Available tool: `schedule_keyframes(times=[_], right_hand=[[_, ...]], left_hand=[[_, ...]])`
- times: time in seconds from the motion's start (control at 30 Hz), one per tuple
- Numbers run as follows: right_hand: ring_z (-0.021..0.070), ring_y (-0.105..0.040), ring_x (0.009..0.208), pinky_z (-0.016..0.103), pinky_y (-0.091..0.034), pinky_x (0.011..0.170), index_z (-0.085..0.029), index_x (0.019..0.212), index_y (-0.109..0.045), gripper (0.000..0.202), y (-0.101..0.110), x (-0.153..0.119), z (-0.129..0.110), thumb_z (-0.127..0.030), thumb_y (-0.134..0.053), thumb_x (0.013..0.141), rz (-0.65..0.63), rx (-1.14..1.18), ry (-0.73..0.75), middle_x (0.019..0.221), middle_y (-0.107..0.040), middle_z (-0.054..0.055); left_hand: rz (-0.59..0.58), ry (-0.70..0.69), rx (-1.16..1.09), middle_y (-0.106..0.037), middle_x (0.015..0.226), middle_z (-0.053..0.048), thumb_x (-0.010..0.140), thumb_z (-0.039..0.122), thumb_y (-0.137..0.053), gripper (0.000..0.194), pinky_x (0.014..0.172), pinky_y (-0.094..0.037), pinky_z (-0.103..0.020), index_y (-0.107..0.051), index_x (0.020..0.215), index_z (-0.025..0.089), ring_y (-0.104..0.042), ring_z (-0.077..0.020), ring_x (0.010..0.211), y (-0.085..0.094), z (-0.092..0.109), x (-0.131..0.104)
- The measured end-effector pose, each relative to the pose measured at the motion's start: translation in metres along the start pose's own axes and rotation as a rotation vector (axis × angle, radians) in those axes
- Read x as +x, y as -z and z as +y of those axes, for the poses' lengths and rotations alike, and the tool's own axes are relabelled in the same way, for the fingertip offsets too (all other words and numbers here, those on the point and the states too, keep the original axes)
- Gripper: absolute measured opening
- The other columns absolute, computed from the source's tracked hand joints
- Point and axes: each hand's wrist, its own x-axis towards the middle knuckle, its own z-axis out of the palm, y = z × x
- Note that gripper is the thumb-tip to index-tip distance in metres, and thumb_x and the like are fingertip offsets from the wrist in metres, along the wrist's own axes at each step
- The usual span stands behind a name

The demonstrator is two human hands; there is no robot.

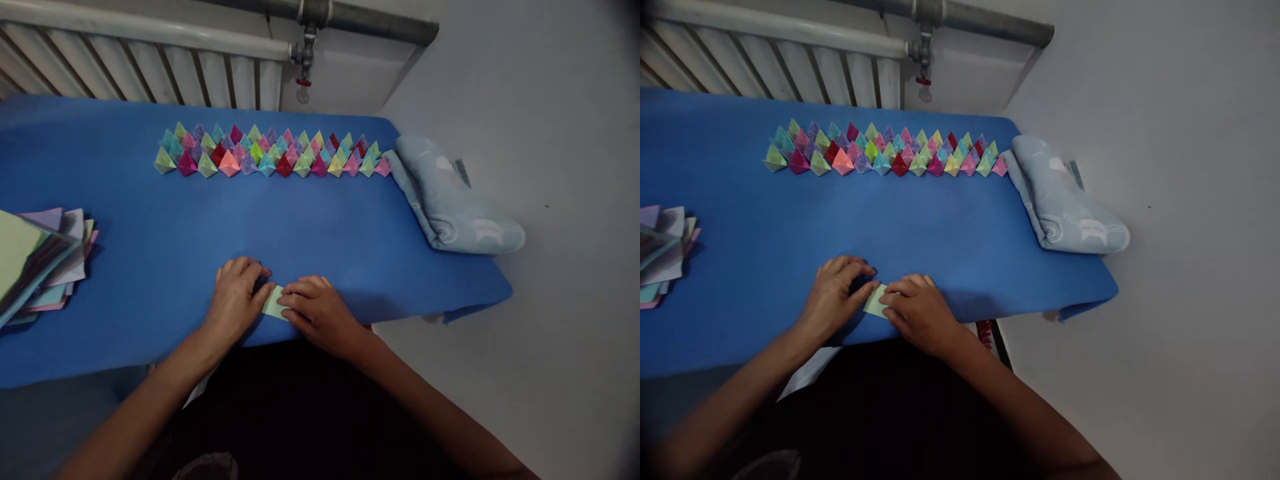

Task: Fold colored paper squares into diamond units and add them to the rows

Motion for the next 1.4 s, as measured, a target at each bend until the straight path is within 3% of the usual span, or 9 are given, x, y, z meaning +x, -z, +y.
schedule_keyframes(times=[0.1, 0.17, 0.23, 0.4, 0.73, 0.87, 1.13, 1.4], right_hand=[[0.0216, -0.052, 0.103, 0.039, -0.039, 0.088, -0.022, 0.106, -0.068, 0.017, 0.003, 0.001, 0.0, -0.024, -0.056, 0.094, -0.024, 0.0, -0.003, 0.111, -0.067, 0.006], [0.0215, -0.052, 0.101, 0.038, -0.039, 0.087, -0.021, 0.103, -0.068, 0.016, 0.004, 0.002, 0.0, -0.023, -0.056, 0.093, -0.044, -0.013, -0.003, 0.108, -0.067, 0.006], [0.0219, -0.052, 0.1, 0.038, -0.039, 0.088, -0.021, 0.102, -0.068, 0.016, 0.004, 0.001, 0.0, -0.022, -0.056, 0.093, -0.053, -0.017, 0.002, 0.108, -0.067, 0.006], [0.0232, -0.051, 0.106, 0.039, -0.038, 0.091, -0.023, 0.11, -0.067, 0.021, 0.003, 0.0, 0.002, -0.023, -0.057, 0.092, -0.043, -0.007, 0.013, 0.116, -0.065, 0.007], [0.0242, -0.05, 0.111, 0.041, -0.035, 0.094, -0.024, 0.119, -0.061, 0.026, 0.015, -0.008, 0.007, -0.027, -0.054, 0.094, -0.094, 0.06, 0.036, 0.124, -0.064, 0.005], [0.0207, -0.053, 0.105, 0.039, -0.035, 0.092, -0.025, 0.115, -0.061, 0.024, 0.015, -0.01, 0.014, -0.019, -0.054, 0.093, -0.084, 0.114, 0.054, 0.12, -0.066, 0.003], [0.0189, -0.053, 0.096, 0.036, -0.036, 0.084, -0.022, 0.108, -0.063, 0.018, 0.014, -0.007, 0.017, -0.021, -0.051, 0.095, -0.058, 0.062, 0.101, 0.113, -0.068, 0.003], [0.0164, -0.055, 0.085, 0.033, -0.037, 0.077, -0.019, 0.102, -0.065, 0.015, 0.012, -0.003, 0.017, -0.021, -0.051, 0.097, -0.001, 0.015, 0.144, 0.105, -0.07, 0.002]], left_hand=[[0.061, -0.179, -0.008, -0.065, 0.111, -0.011, 0.091, 0.019, -0.051, 0.02, 0.086, -0.043, -0.042, -0.064, 0.106, 0.019, -0.057, -0.025, 0.102, 0.004, 0.003, -0.004], [0.012, -0.338, -0.076, -0.067, 0.112, -0.01, 0.094, 0.012, -0.043, 0.029, 0.087, -0.044, -0.039, -0.061, 0.115, 0.019, -0.06, -0.0218, 0.101, 0.005, 0.006, -0.008], [-0.064, -0.401, -0.1, -0.069, 0.11, -0.009, 0.095, 0.01, -0.038, 0.035, 0.087, -0.044, -0.038, -0.057, 0.123, 0.019, -0.063, -0.0196, 0.098, 0.006, 0.007, -0.012], [-0.164, -0.334, -0.006, -0.07, 0.113, -0.01, 0.097, 0.012, -0.037, 0.035, 0.093, -0.041, -0.041, -0.058, 0.124, 0.02, -0.064, -0.0202, 0.1, 0.007, 0.003, -0.018], [-0.147, -0.426, 0.041, -0.069, 0.12, -0.009, 0.097, 0.012, -0.038, 0.034, 0.098, -0.037, -0.044, -0.061, 0.121, 0.021, -0.061, -0.0233, 0.111, 0.007, -0.006, -0.023], [-0.133, -0.477, 0.058, -0.068, 0.121, -0.009, 0.097, 0.013, -0.041, 0.029, 0.095, -0.039, -0.043, -0.064, 0.113, 0.02, -0.061, -0.0248, 0.11, 0.01, -0.006, -0.022], [-0.193, -0.532, 0.094, -0.065, 0.125, -0.014, 0.097, 0.011, -0.041, 0.031, 0.089, -0.045, -0.04, -0.059, 0.121, 0.014, -0.059, -0.026, 0.111, 0.02, -0.002, -0.022], [-0.229, -0.546, 0.035, -0.065, 0.123, -0.013, 0.093, 0.014, -0.046, 0.031, 0.093, -0.044, -0.044, -0.056, 0.122, 0.012, -0.06, -0.0264, 0.109, 0.02, -0.006, -0.018]])
